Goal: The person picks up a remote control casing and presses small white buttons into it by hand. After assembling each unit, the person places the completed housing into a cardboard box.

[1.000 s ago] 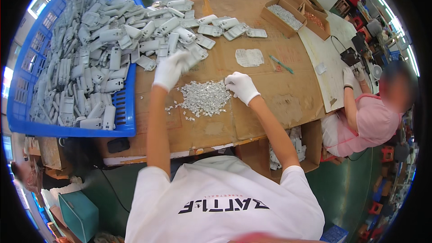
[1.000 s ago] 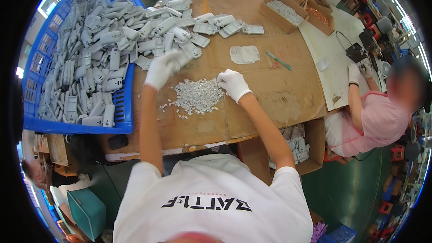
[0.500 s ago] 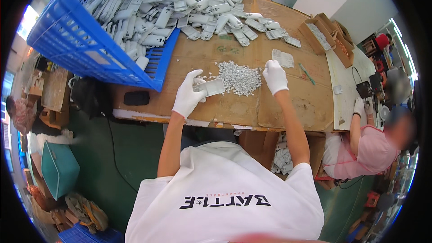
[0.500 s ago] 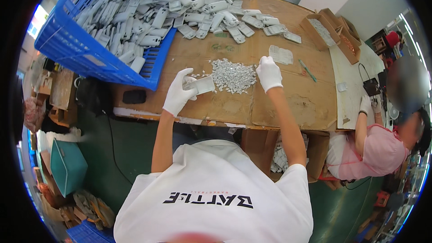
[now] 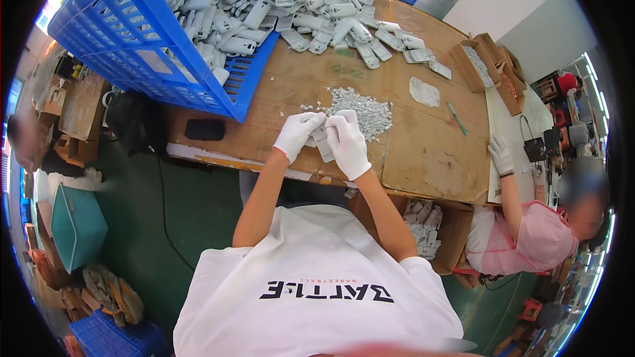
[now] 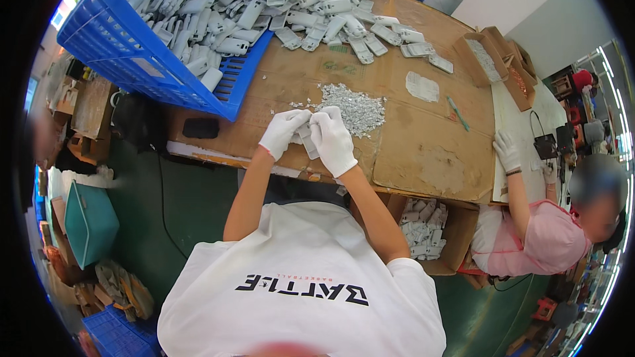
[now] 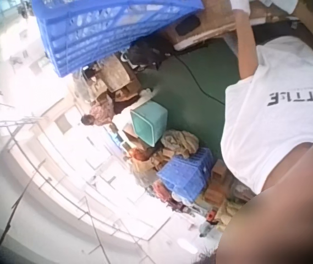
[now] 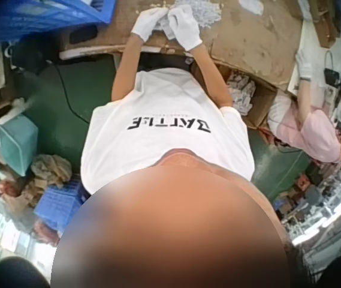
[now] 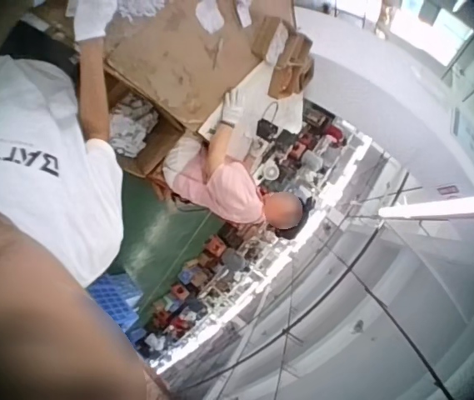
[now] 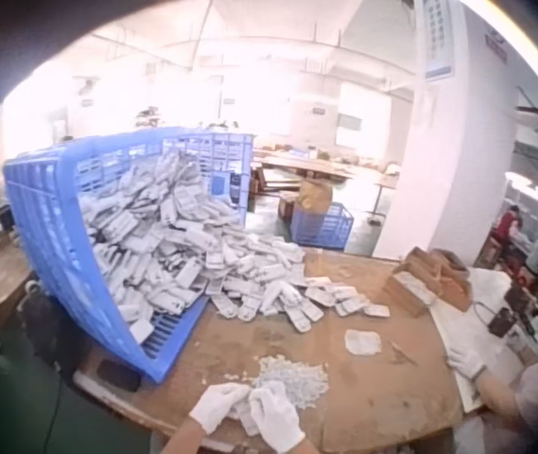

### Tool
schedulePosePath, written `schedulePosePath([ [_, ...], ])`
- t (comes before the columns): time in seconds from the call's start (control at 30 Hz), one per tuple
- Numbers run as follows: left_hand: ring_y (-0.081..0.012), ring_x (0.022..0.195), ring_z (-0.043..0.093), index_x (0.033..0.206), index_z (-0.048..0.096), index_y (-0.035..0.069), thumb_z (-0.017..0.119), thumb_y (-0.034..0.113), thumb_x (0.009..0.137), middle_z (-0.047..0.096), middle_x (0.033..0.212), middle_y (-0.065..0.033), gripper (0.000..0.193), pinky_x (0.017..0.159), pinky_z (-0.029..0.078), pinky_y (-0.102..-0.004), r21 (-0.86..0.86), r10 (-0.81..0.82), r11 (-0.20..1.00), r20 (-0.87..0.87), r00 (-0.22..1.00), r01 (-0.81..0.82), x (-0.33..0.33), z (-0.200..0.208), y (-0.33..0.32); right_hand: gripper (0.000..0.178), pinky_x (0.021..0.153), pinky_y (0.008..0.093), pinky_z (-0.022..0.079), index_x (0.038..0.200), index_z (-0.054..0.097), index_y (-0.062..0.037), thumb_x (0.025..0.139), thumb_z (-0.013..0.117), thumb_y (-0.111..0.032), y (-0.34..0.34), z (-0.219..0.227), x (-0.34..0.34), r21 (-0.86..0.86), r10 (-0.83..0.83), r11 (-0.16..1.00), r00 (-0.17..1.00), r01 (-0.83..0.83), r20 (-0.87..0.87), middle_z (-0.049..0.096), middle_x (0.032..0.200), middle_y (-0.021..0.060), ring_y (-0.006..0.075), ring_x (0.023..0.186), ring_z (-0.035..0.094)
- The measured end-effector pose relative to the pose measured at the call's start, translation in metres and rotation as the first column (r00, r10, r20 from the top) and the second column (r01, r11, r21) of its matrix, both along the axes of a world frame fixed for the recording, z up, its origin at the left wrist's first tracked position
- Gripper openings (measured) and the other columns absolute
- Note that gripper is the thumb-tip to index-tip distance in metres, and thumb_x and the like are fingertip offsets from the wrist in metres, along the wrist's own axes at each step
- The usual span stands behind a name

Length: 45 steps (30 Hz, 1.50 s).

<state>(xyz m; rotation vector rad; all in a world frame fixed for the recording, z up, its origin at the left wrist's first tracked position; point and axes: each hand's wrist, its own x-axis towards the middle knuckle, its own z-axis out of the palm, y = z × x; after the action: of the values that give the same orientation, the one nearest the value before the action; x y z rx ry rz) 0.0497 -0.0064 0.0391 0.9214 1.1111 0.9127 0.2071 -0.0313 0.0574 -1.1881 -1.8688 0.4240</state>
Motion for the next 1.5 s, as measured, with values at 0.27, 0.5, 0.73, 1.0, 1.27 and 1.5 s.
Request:
schedulePosePath([
  [0.27,-0.007,0.065,0.06,0.091,0.072,0.003,0.063,0.031,0.097,0.064,0.074,0.001,0.031,0.056,0.05,-0.0247,0.063,0.115,0.992,-0.089,0.989,-0.11,0.015,0.01,0.003,0.013,0.076,0.0398,0.053,0.088,0.063,-0.0094,0.079,0.072,-0.006,0.01,0.0,0.0,0.14,-0.109,0.986,0.982,0.087,0.156,0.055,0.107,0.0096,0.0301,0.09,0.061],
  [0.5,-0.0253,0.066,0.066,0.091,0.072,0.001,0.062,0.033,0.093,0.068,0.073,-0.0136,0.034,0.065,0.05,-0.0353,0.257,0.203,0.958,-0.312,0.928,-0.123,0.017,0.016,0.002,0.021,0.075,0.0392,0.053,0.094,0.063,-0.0091,0.076,0.074,-0.004,0.013,-0.004,-0.006,0.204,-0.156,0.969,0.985,0.138,0.072,0.057,0.107,0.0091,0.0289,0.091,0.062],
  [0.73,-0.0311,0.082,0.07,0.101,0.073,0.007,0.064,0.021,0.084,0.072,0.087,-0.0147,0.024,0.074,0.055,-0.0371,0.511,0.253,0.853,-0.582,0.773,0.106,0.017,0.031,-0.007,0.039,0.074,0.0357,0.053,0.116,0.058,-0.0071,0.08,0.073,-0.005,0.016,0.014,0.001,-0.159,-0.16,0.977,0.983,0.145,-0.087,0.064,0.104,0.0107,0.0256,0.085,0.066],
  [1.0,-0.0282,0.09,0.071,0.103,0.072,0.008,0.064,0.01,0.078,0.072,0.096,-0.0135,0.027,0.079,0.055,-0.0343,0.471,0.279,0.88,-0.406,0.87,-0.063,0.025,0.028,-0.012,0.024,0.072,0.0342,0.053,0.108,0.066,-0.0041,0.085,0.071,-0.009,0.007,0.018,-0.002,-0.273,-0.176,0.954,0.97,0.126,-0.169,0.065,0.099,0.0127,0.025,0.08,0.068],
  [1.27,-0.0186,0.086,0.07,0.105,0.072,0.004,0.062,0.004,0.079,0.073,0.093,-0.011,0.027,0.078,0.054,-0.0294,0.41,0.291,0.902,-0.343,0.893,-0.136,0.025,0.031,-0.019,0.031,0.077,0.0338,0.054,0.117,0.064,-0.0039,0.086,0.064,-0.003,0.001,0.014,0.0,-0.195,-0.114,0.978,0.977,0.078,-0.18,0.066,0.106,0.0133,0.025,0.082,0.069],
  [1.5,-0.0206,0.083,0.072,0.109,0.072,0.008,0.062,0.005,0.081,0.074,0.092,-0.0123,0.03,0.074,0.054,-0.0304,0.437,0.282,0.888,-0.273,0.92,-0.143,0.027,0.032,-0.023,0.032,0.075,0.0305,0.052,0.115,0.066,-0.0009,0.085,0.057,-0.005,0.004,0.012,0.003,-0.482,-0.139,0.876,0.962,0.009,-0.235,0.07,0.098,0.0151,0.018,0.08,0.067],
])
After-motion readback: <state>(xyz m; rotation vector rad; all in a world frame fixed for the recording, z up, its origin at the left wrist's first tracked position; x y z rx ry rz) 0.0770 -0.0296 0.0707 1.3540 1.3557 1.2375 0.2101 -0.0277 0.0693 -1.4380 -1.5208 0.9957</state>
